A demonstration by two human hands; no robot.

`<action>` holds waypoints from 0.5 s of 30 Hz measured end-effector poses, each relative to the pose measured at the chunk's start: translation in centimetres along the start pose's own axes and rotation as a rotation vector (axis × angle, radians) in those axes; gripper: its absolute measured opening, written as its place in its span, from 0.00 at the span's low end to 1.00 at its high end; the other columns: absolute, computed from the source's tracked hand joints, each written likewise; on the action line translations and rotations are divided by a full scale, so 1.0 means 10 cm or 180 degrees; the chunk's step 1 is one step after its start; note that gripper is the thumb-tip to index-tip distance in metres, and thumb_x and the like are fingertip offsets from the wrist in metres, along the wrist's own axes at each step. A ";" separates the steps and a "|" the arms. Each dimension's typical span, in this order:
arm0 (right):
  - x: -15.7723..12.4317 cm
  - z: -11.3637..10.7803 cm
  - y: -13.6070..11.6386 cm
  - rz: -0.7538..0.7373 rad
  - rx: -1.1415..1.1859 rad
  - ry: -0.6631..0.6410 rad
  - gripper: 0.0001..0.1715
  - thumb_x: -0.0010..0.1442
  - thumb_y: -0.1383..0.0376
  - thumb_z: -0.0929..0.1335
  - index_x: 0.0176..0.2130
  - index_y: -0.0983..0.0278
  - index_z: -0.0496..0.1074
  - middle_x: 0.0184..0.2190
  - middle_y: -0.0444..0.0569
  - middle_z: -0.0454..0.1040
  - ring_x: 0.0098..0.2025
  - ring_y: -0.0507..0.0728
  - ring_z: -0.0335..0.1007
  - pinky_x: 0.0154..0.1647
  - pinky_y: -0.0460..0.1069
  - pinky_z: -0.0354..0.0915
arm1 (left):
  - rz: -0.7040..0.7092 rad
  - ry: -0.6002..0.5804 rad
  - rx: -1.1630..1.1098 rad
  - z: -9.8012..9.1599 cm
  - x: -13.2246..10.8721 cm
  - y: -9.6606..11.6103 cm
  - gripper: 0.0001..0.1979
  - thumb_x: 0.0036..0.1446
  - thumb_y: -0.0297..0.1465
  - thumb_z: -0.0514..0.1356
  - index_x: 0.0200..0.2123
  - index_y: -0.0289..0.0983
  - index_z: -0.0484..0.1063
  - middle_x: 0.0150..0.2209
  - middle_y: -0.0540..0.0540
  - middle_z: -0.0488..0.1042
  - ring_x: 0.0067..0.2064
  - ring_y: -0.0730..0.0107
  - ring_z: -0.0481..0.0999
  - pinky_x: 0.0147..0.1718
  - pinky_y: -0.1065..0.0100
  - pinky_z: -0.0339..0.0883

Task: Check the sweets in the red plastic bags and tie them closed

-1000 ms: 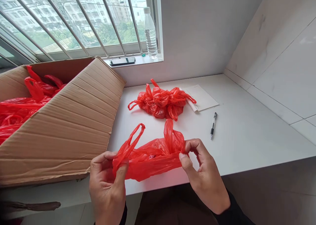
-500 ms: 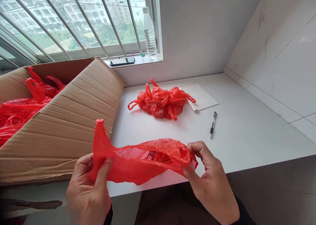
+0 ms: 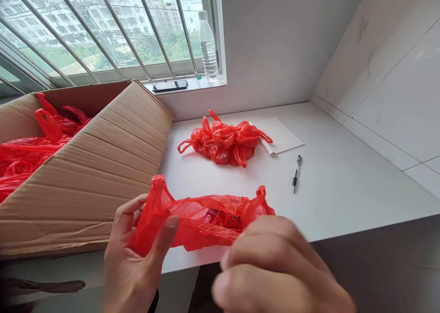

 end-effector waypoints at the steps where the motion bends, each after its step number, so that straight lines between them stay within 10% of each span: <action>1: 0.05 0.09 -0.06 -0.0338 0.0074 -0.0127 0.22 0.63 0.70 0.67 0.49 0.44 0.66 0.37 0.41 0.79 0.44 0.60 0.76 0.45 0.57 0.73 | 0.0040 0.0007 0.0072 0.02 0.00 0.02 0.18 0.54 0.41 0.69 0.46 0.45 0.71 0.39 0.48 0.77 0.34 0.66 0.78 0.32 0.68 0.74; 8: 0.17 0.82 0.56 0.0226 -0.1342 -0.2280 0.17 0.71 0.66 0.56 0.32 0.59 0.65 0.24 0.44 0.71 0.23 0.57 0.68 0.23 0.53 0.56 | 0.0173 0.0114 0.0203 -0.01 -0.06 -0.10 0.02 0.59 0.32 0.64 0.36 0.43 0.73 0.34 0.52 0.75 0.34 0.70 0.76 0.33 0.72 0.71; 15: 0.23 0.87 0.95 0.0441 -0.2446 -0.2623 0.11 0.69 0.69 0.60 0.39 0.63 0.71 0.30 0.53 0.76 0.27 0.61 0.73 0.23 0.52 0.46 | 0.0185 0.0199 0.0320 -0.12 -0.10 -0.23 0.02 0.58 0.30 0.63 0.34 0.42 0.71 0.39 0.50 0.72 0.43 0.67 0.73 0.42 0.70 0.67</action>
Point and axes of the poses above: each hand's wrist, its own x-axis towards the middle knuckle, its own z-axis out of the palm, y = z × x, the point moved 5 cm from there along x, towards the middle knuckle
